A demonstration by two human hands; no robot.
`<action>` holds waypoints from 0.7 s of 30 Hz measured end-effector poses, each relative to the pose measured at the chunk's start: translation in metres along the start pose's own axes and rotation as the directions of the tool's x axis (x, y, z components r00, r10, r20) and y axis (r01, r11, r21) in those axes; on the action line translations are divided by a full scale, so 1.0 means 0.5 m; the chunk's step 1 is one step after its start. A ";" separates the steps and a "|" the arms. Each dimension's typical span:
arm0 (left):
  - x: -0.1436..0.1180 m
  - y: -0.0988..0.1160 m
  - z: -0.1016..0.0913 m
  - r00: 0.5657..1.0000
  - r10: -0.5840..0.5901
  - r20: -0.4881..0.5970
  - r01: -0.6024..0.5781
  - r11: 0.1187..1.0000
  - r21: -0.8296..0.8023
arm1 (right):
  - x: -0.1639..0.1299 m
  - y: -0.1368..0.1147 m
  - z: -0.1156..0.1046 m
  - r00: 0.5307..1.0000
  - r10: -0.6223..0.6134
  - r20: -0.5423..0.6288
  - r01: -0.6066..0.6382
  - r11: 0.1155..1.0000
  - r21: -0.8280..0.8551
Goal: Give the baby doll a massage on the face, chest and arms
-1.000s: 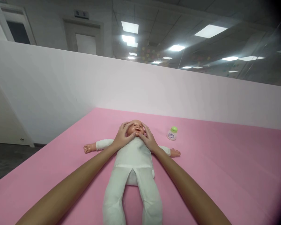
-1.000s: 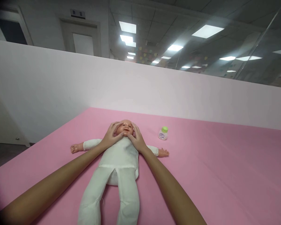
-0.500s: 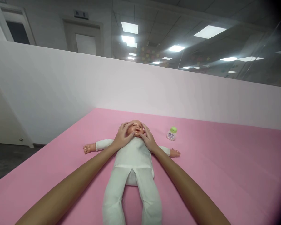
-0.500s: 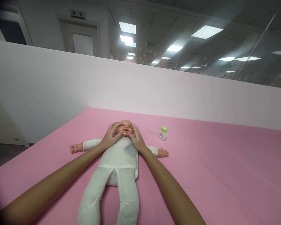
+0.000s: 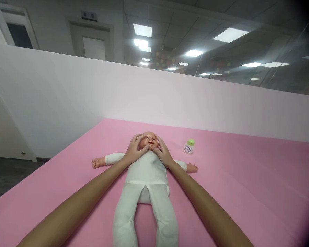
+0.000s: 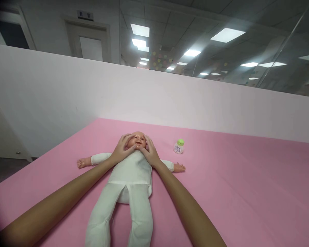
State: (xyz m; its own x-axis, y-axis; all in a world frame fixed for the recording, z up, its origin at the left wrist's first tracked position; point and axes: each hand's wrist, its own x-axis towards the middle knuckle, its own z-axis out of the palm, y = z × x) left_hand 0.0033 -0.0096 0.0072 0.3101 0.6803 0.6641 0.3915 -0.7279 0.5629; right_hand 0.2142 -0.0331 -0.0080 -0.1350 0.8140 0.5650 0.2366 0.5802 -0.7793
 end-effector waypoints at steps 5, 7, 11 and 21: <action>0.000 0.001 0.000 1.000 0.003 -0.005 -0.003 1.000 0.003 | 0.000 -0.001 0.000 1.000 0.007 0.000 -0.007 1.000 0.002; 0.000 0.001 0.000 1.000 0.011 -0.003 -0.011 1.000 0.003 | 0.000 0.001 0.000 1.000 0.014 -0.002 -0.014 1.000 0.000; 0.001 -0.002 0.000 1.000 0.026 -0.006 -0.026 1.000 -0.002 | 0.000 0.003 0.001 1.000 0.016 -0.002 -0.016 1.000 -0.012; -0.001 -0.004 0.002 1.000 -0.013 -0.002 0.013 1.000 -0.010 | 0.000 -0.005 0.000 1.000 0.006 -0.003 -0.006 1.000 0.002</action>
State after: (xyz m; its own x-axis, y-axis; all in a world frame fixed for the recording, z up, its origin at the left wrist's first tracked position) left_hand 0.0031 -0.0083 0.0055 0.3029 0.6897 0.6577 0.3866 -0.7197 0.5767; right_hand 0.2134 -0.0347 -0.0059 -0.1308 0.8173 0.5612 0.2356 0.5755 -0.7832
